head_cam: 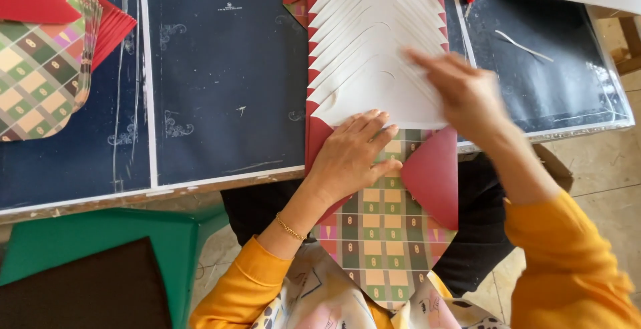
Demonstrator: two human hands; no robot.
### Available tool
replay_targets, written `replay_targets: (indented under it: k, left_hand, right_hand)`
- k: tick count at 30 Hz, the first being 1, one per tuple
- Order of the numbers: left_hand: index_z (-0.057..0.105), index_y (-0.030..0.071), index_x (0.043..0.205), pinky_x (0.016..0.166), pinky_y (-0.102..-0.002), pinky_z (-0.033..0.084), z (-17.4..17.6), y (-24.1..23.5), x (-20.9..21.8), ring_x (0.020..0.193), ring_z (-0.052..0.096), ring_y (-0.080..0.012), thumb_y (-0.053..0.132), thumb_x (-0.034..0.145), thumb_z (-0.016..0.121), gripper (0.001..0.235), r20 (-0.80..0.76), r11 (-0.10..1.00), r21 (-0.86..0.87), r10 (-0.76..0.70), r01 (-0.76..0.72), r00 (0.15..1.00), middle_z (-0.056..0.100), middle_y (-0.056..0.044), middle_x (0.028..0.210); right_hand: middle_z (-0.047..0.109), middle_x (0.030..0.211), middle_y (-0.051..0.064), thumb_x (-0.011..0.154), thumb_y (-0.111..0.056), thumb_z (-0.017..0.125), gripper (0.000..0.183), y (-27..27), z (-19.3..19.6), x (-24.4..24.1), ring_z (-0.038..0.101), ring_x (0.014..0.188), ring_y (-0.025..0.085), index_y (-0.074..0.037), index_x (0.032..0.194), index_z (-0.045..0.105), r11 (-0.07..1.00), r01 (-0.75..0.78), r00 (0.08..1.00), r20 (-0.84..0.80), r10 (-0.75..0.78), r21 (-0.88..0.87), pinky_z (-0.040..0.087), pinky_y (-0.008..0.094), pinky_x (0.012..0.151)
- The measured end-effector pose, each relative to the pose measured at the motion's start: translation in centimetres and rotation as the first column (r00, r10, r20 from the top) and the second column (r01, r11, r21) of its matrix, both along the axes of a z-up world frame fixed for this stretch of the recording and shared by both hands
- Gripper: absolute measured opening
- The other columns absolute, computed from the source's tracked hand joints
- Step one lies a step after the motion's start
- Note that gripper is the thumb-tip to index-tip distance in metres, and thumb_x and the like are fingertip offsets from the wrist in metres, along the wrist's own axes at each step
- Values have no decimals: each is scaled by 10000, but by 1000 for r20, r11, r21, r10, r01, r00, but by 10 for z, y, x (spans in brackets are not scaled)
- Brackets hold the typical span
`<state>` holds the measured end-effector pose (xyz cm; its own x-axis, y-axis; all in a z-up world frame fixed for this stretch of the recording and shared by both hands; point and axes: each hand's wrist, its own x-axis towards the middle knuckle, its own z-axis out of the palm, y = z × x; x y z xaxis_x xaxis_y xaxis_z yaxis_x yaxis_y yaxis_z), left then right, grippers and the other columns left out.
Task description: The person folds a stack of white paper sheets with red edges on a table. They use a red-handled tool to crease the folds and then place the folded stack into a patterned paper bag.
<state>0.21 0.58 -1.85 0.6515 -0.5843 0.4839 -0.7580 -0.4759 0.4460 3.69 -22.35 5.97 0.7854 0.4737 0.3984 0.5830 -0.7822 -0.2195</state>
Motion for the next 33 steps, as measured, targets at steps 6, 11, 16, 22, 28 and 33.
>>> replay_targets:
  k: [6,11,16,22,28,33]
  left_hand:
    - [626,183,1259,1155,-526,281,-6,-3,-1,1312,514,-229,395,908,635,410,75,991,87,92,-98,993,608,-73,1287]
    - [660,147,1224,1097,-429,397,-3,-5,-2,1277,559,-263,351,958,614,338,51,996,71,53,-57,997,638,-120,1261]
    - [483,87,1432,1173,-423,328,0,7,-11,1423,408,-268,238,1013,506,447,86,969,245,8,-29,996,455,-132,1519]
    - [473,112,1460,1179,-422,298,8,11,-12,1379,436,-199,359,1012,517,514,184,928,357,41,-106,982,517,-46,1473]
    - [470,123,1458,1174,-430,291,10,12,-13,1431,379,-208,364,1018,486,502,138,932,353,38,-85,990,504,-41,1483]
    - [487,127,1458,1167,-433,314,11,14,-14,1430,407,-206,311,1032,490,464,123,961,265,42,-74,992,469,-71,1527]
  right_hand:
    - [618,1437,388,1092,262,482,230,-136,15,-108,584,1276,522,163,1282,568,884,463,869,163,-468,71,455,556,1034]
    - [682,948,334,1069,101,644,713,-114,10,-120,648,821,544,-10,1700,332,746,665,746,-24,-666,-36,490,615,773]
    - [701,1244,14,965,-78,530,635,-11,16,-41,696,833,347,-193,1550,309,978,144,915,-355,-190,-152,526,443,603]
    - [728,1016,-10,1024,-257,512,501,69,1,29,555,462,191,-286,1513,406,911,-315,922,-313,227,-266,344,322,368]
    - [557,775,16,1008,32,584,388,71,-10,30,452,499,132,-106,1369,614,944,-329,944,-20,328,-22,314,283,381]
    - [645,1333,182,966,234,598,456,-22,37,-26,622,1197,313,47,1380,579,983,50,995,72,-63,176,504,416,1060]
